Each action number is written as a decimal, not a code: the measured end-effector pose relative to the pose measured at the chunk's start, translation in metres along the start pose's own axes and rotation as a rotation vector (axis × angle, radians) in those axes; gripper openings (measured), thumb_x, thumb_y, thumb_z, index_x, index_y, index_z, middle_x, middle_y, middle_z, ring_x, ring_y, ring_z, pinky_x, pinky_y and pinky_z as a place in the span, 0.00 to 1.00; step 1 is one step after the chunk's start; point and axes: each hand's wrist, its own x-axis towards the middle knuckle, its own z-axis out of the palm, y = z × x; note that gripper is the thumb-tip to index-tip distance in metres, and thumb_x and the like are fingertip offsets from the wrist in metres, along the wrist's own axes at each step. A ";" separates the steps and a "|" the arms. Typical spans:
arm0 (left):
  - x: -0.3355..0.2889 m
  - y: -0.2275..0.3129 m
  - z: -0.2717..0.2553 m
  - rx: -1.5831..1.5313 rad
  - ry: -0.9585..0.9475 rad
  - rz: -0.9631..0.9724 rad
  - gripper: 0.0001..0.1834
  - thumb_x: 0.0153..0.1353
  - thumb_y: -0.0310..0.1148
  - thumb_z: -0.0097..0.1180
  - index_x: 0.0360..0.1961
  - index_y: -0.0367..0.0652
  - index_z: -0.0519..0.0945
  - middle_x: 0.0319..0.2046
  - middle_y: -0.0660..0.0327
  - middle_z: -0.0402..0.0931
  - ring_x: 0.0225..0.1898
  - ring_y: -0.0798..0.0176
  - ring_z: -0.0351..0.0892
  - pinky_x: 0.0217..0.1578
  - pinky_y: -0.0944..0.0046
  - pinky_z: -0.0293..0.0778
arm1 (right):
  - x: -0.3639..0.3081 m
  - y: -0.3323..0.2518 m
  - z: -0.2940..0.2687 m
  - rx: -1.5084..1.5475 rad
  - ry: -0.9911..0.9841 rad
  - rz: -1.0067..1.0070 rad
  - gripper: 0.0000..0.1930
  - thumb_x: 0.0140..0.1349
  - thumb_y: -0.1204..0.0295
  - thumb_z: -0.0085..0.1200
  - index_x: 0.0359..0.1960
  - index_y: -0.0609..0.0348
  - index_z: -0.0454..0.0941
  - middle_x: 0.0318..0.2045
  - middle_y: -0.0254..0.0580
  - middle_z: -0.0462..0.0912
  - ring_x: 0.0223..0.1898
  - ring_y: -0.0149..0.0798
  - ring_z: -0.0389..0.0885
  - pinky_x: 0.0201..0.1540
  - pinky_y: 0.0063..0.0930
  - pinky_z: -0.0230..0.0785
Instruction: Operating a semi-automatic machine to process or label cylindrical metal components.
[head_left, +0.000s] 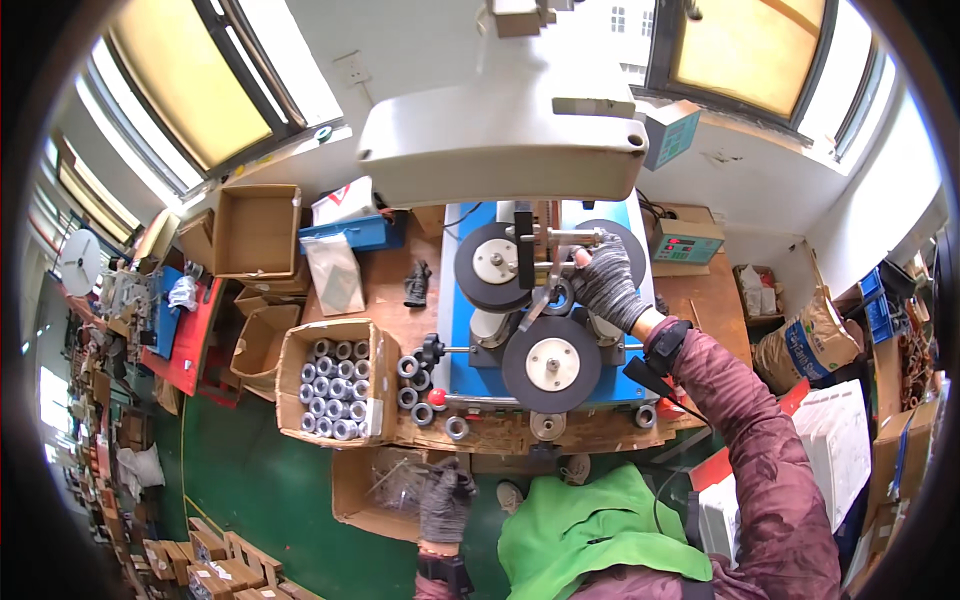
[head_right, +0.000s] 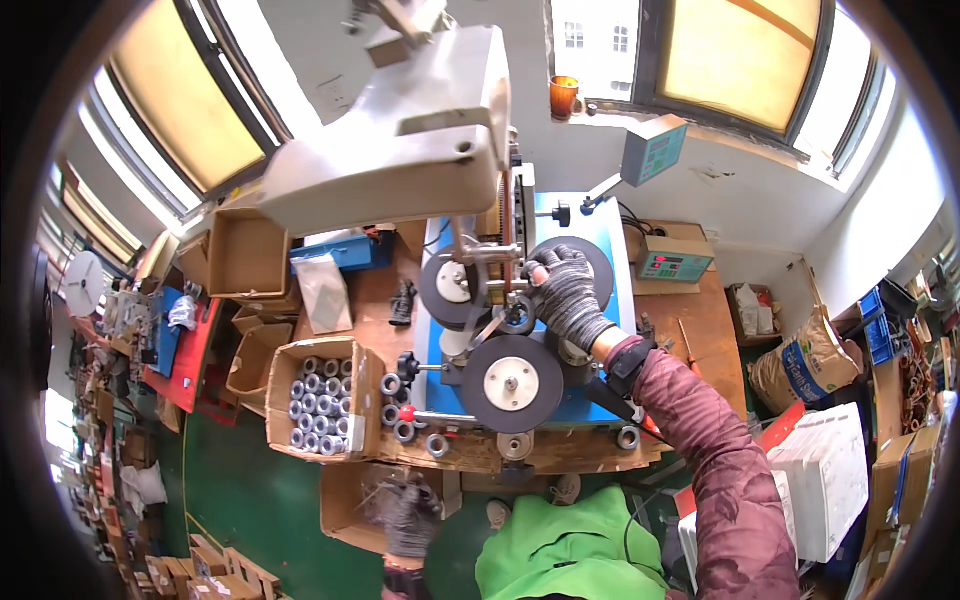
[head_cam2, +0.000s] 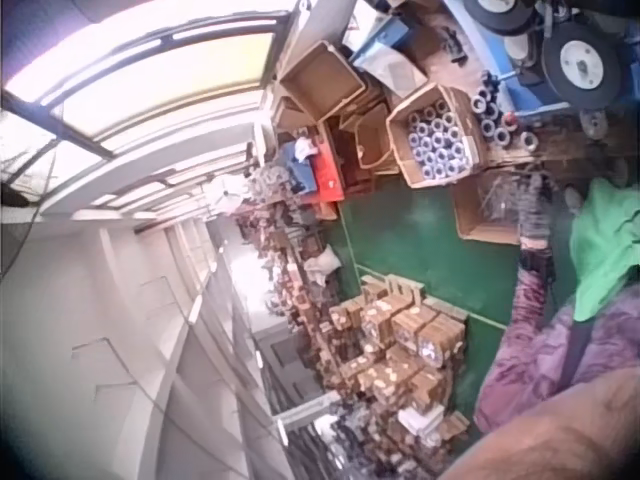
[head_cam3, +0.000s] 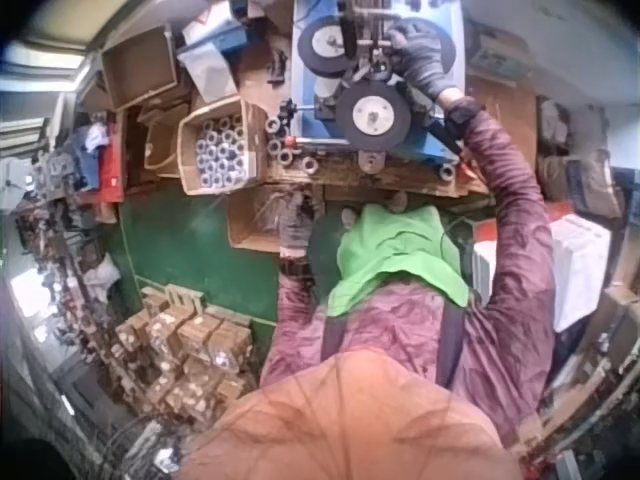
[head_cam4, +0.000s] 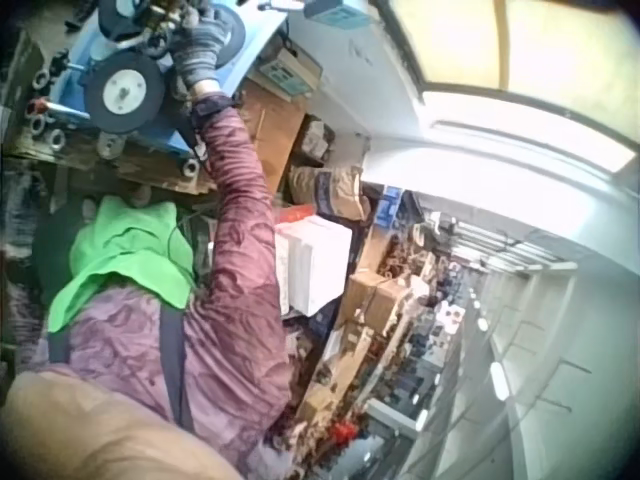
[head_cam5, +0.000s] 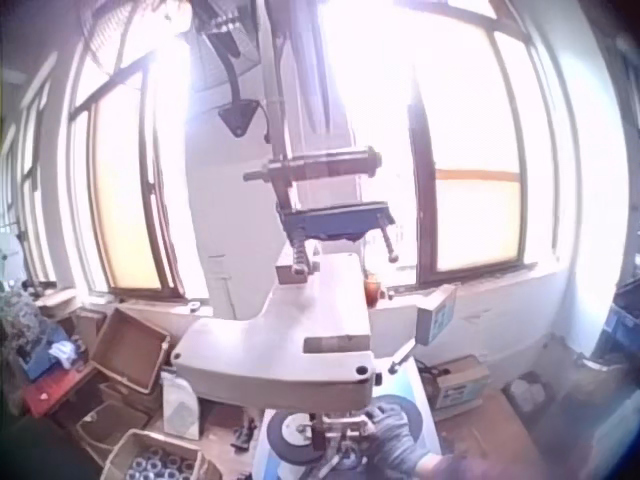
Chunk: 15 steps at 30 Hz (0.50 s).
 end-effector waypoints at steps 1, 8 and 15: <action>-0.016 0.031 0.037 0.058 -0.084 0.114 0.17 0.53 0.36 0.60 0.41 0.42 0.73 0.27 0.60 0.73 0.22 0.62 0.71 0.22 0.61 0.69 | 0.000 0.004 0.004 -0.002 -0.006 -0.010 0.10 0.45 0.67 0.55 0.31 0.51 0.76 0.37 0.42 0.76 0.43 0.48 0.72 0.47 0.43 0.62; -0.118 0.143 0.164 -0.061 -0.959 0.586 0.10 0.55 0.32 0.53 0.36 0.38 0.72 0.28 0.54 0.73 0.22 0.58 0.73 0.25 0.54 0.72 | 0.003 0.005 0.009 -0.034 0.021 -0.038 0.11 0.45 0.65 0.55 0.31 0.51 0.76 0.37 0.44 0.76 0.43 0.50 0.72 0.46 0.45 0.64; -0.146 0.148 0.177 -0.133 -1.275 0.581 0.10 0.56 0.32 0.53 0.37 0.38 0.73 0.30 0.55 0.73 0.26 0.60 0.74 0.28 0.57 0.72 | 0.003 0.012 0.006 -0.086 0.082 -0.073 0.12 0.42 0.68 0.57 0.31 0.53 0.76 0.34 0.44 0.76 0.41 0.50 0.72 0.45 0.43 0.65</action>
